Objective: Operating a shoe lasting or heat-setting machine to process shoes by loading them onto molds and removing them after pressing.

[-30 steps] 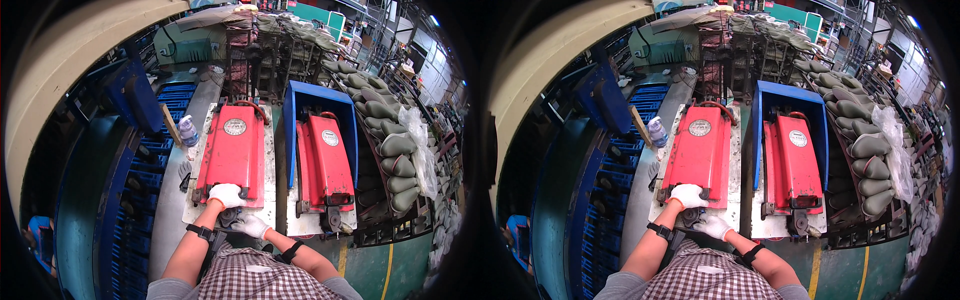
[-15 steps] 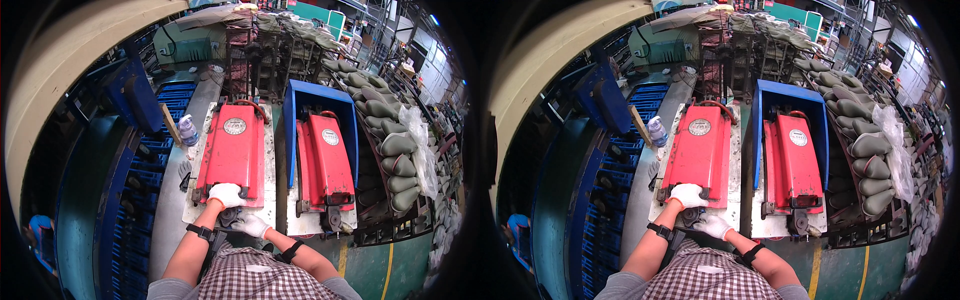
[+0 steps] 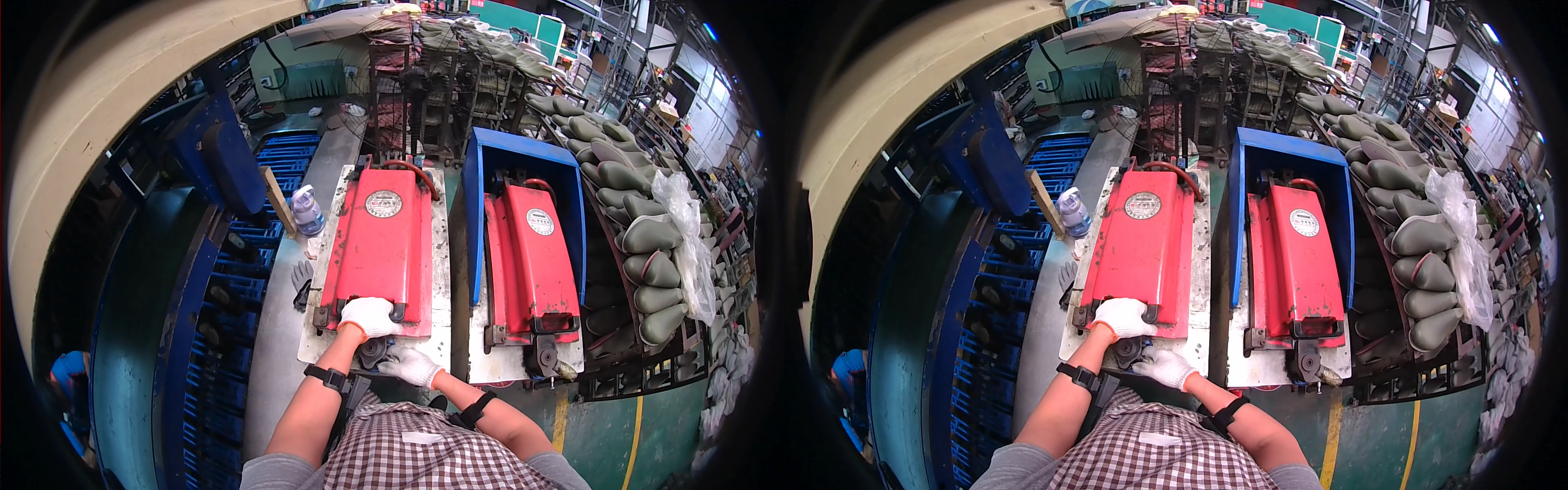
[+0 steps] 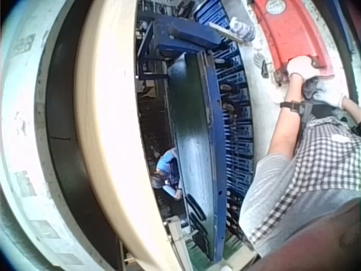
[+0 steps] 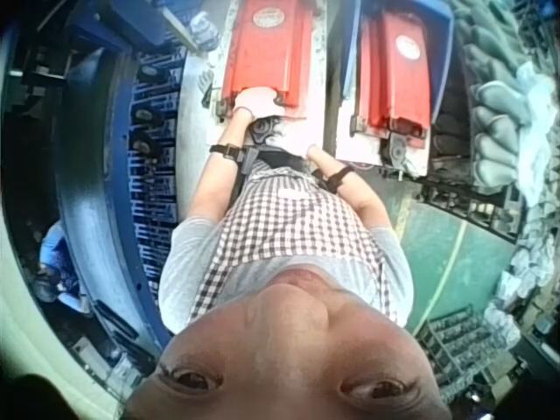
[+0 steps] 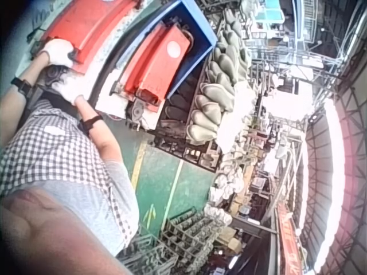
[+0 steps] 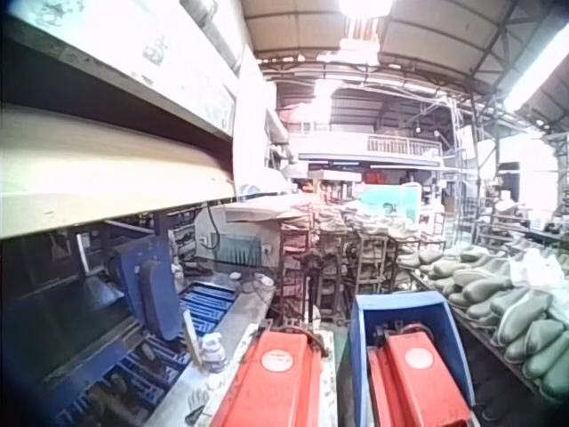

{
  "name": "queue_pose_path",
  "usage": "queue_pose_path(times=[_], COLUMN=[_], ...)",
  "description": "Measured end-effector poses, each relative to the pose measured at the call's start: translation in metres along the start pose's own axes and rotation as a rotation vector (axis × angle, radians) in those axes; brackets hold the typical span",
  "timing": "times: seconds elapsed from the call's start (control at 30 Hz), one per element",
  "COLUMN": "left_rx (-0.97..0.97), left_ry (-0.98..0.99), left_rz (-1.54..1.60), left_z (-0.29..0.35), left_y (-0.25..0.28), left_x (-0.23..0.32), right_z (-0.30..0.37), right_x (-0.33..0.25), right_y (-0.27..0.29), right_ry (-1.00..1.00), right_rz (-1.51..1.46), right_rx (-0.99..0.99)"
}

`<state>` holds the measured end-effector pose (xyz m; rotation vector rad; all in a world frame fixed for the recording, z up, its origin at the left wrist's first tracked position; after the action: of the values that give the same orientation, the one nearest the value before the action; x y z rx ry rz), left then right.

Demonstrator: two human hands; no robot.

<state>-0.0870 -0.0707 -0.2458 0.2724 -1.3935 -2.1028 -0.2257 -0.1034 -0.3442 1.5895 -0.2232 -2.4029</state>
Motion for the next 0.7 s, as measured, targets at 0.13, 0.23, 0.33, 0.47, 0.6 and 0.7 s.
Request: queue_pose_path(times=[0.13, 0.23, 0.33, 0.47, 0.6, 0.7], left_rx=[0.005, 0.015, 0.015, 0.011, 0.014, 0.016], left_ry=[0.003, -0.003, -0.004, 0.0, -0.006, -0.004], left_rz=[-0.002, -0.013, -0.011, -0.013, -0.009, -0.004], left_z=[0.001, -0.001, -0.001, -0.002, -0.002, -0.002], left_y=[0.0, -0.002, -0.002, -0.003, -0.002, -0.004], left_x=[0.0, -0.001, -0.001, -0.001, 0.0, -0.001], right_z=[0.002, 0.005, 0.007, 0.01, 0.006, 0.006], right_x=[-0.003, -0.009, -0.013, -0.019, -0.009, -0.009], right_y=[0.002, 0.003, 0.005, 0.006, 0.004, 0.002], right_ry=[0.002, 0.006, -0.007, -0.041, -0.023, -0.016], right_rz=[0.01, 0.027, 0.034, 0.023, 0.02, -0.002], right_rx=[0.014, 0.015, 0.009, -0.006, -0.002, -0.012])
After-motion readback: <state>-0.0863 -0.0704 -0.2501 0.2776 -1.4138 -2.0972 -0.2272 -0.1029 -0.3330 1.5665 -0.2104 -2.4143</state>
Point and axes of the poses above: each hand's wrist, its own z-axis away from the middle knuckle, its own y-axis out of the back of the hand, x = y × z, the point moved 7 cm from there along -z, towards the middle knuckle, and after that the axes turned 9 degrees about -z, right-handed, at the moved point
